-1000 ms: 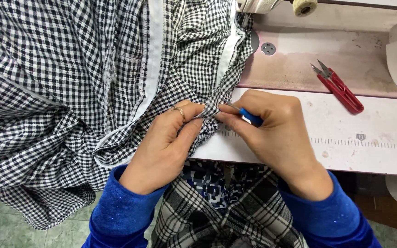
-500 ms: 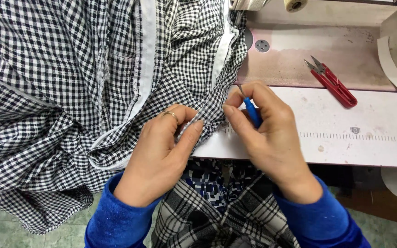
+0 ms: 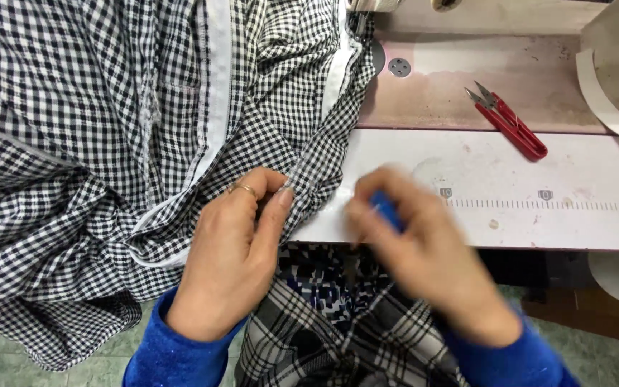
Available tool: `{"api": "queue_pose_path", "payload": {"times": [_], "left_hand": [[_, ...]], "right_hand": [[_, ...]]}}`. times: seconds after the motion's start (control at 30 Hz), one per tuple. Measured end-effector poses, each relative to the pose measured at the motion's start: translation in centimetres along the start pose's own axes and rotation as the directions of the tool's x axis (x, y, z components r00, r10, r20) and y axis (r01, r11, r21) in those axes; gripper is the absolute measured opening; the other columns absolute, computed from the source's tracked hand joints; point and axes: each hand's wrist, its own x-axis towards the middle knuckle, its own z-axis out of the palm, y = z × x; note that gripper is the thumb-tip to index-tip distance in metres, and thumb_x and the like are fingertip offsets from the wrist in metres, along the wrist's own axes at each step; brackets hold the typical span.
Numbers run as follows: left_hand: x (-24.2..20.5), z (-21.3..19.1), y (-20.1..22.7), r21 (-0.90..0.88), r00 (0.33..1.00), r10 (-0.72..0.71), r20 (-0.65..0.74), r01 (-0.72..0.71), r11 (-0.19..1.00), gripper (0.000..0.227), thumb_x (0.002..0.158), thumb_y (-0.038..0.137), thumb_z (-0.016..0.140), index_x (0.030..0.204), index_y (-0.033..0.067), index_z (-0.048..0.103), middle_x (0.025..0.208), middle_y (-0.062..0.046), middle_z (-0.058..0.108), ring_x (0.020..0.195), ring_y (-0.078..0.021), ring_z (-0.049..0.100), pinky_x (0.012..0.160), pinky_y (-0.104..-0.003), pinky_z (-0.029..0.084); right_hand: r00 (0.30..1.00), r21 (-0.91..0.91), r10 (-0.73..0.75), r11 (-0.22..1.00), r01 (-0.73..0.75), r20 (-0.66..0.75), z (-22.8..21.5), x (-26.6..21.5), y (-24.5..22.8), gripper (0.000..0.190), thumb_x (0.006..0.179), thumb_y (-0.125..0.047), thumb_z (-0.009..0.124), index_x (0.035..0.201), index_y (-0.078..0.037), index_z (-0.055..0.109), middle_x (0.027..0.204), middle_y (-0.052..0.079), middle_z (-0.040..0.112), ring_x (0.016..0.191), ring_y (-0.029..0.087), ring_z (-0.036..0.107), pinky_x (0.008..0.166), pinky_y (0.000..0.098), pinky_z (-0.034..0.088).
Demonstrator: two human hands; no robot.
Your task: Using a seam ripper to remove stitches from a checkered garment at a sewing workstation
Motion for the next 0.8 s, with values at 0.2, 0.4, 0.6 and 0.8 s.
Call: {"api": "queue_pose_path", "payload": {"times": [0.2, 0.4, 0.6, 0.8], "left_hand": [[0.0, 0.1, 0.2, -0.012, 0.994, -0.035, -0.103, 0.034, 0.999, 0.038, 0.084, 0.037, 0.067, 0.103, 0.0042, 0.064, 0.079, -0.003, 0.066, 0.067, -0.0162, 0.061, 0.066, -0.032, 0.048], [0.6, -0.1, 1.7, 0.314, 0.863, 0.458, -0.215, -0.383, 0.869, 0.021, 0.082, 0.000, 0.073, 0.102, 0.0012, 0.068, 0.092, -0.009, 0.072, 0.074, -0.0222, 0.068, 0.061, -0.032, 0.054], [-0.6, 7.5, 2.3, 0.694, 0.883, 0.453, 0.121, -0.402, 0.597, 0.003, 0.074, 0.009, 0.060, 0.072, 0.0109, 0.062, 0.064, -0.001, 0.053, 0.053, -0.0194, 0.053, 0.039, -0.035, 0.040], [-1.3, 6.1, 3.1, 0.705, 0.909, 0.381, 0.167, -0.380, 0.599, 0.034, 0.083, 0.014, 0.052, 0.114, 0.0075, 0.064, 0.084, -0.003, 0.062, 0.068, -0.0209, 0.057, 0.053, -0.036, 0.045]], "right_hand": [[0.979, -0.074, -0.043, 0.997, 0.028, -0.201, -2.9, 2.7, 1.3, 0.011, 0.094, -0.011, 0.062, 0.087, -0.011, 0.053, 0.065, 0.000, 0.056, 0.056, 0.008, 0.048, 0.056, 0.0226, 0.042], [0.931, -0.617, -0.286, 0.782, 0.089, -0.229, -6.5, 4.7, 6.7, 0.013, 0.102, -0.016, 0.058, 0.101, -0.004, 0.061, 0.090, 0.014, 0.060, 0.070, 0.033, 0.055, 0.065, 0.0445, 0.039], [0.925, -0.799, -0.331, 0.599, 0.055, -0.185, -7.8, 5.1, 9.0, 0.022, 0.099, -0.013, 0.059, 0.119, -0.007, 0.067, 0.094, 0.012, 0.052, 0.081, 0.033, 0.055, 0.054, 0.0480, 0.045], [0.813, -0.467, -0.580, 0.706, 0.532, 0.049, -6.0, 2.9, 3.8, 0.032, 0.081, 0.002, 0.056, 0.112, 0.002, 0.061, 0.115, 0.022, 0.054, 0.108, 0.037, 0.051, 0.095, 0.0495, 0.040]]}}
